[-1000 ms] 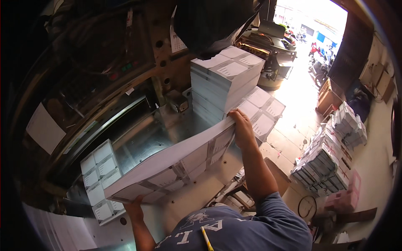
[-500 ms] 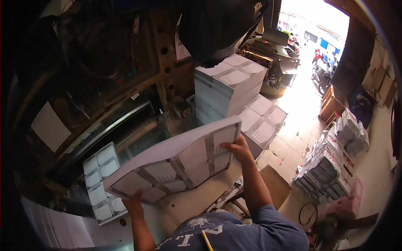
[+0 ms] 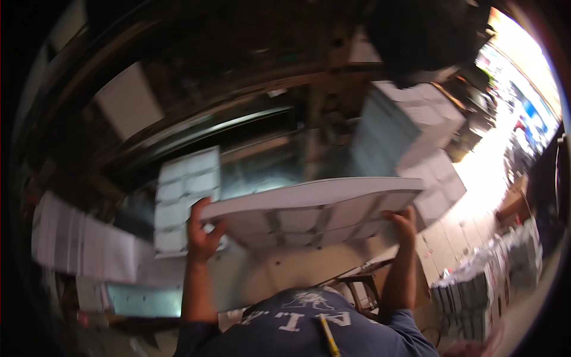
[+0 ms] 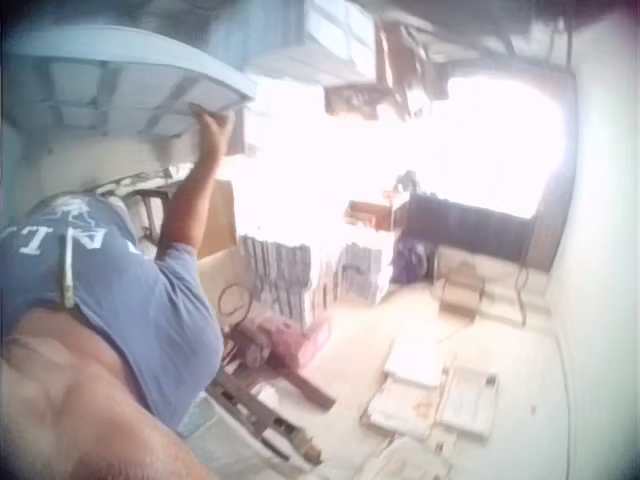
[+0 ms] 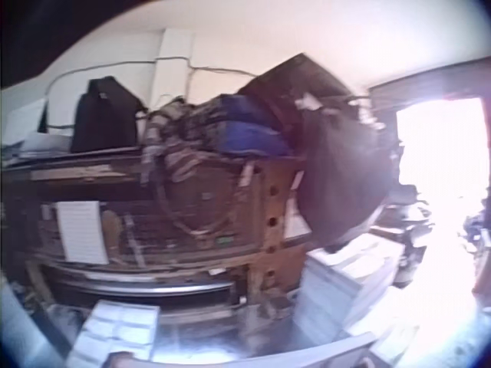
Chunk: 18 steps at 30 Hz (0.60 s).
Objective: The person aligns a stack of printed sheets on the metal surface of a cutting machine, fanning through them to check the alignment, and then folds a single sheet by hand.
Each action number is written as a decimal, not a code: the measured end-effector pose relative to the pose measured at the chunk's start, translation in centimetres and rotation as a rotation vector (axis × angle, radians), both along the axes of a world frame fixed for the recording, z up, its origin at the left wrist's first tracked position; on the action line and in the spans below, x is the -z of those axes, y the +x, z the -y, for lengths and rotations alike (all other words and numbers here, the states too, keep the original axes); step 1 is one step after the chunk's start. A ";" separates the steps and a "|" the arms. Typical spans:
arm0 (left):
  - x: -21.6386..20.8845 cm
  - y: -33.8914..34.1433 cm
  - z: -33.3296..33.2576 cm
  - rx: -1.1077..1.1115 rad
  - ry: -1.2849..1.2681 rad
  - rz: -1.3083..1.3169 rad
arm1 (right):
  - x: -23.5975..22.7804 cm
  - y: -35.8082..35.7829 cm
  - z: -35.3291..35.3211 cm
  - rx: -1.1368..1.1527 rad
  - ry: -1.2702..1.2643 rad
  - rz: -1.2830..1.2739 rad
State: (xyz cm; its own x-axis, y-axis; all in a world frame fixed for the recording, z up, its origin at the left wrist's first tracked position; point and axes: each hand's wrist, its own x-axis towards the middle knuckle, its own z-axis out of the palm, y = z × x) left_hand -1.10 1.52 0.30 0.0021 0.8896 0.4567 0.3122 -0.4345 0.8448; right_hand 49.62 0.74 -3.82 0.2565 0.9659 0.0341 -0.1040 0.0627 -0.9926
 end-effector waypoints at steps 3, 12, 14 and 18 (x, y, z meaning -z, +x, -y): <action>-2.3 1.4 -0.5 0.058 0.192 0.073 | 0.3 1.0 0.0 -0.013 0.052 0.035; -3.7 0.0 0.4 0.006 0.306 -0.265 | 0.1 -0.1 -0.5 -0.028 0.078 0.005; -4.0 0.8 0.4 -0.032 0.324 -0.222 | 0.4 0.3 -0.3 -0.022 0.065 0.021; -4.2 0.7 0.2 0.002 0.321 -0.238 | 0.5 0.4 0.0 -0.033 0.068 0.004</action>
State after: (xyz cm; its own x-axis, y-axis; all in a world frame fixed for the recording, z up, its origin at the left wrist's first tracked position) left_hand -0.38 1.33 4.47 0.1429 0.7019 0.6978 0.4813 -0.6653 0.5707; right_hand 50.04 0.78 -4.33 0.2240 0.9693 0.1013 -0.1031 0.1270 -0.9865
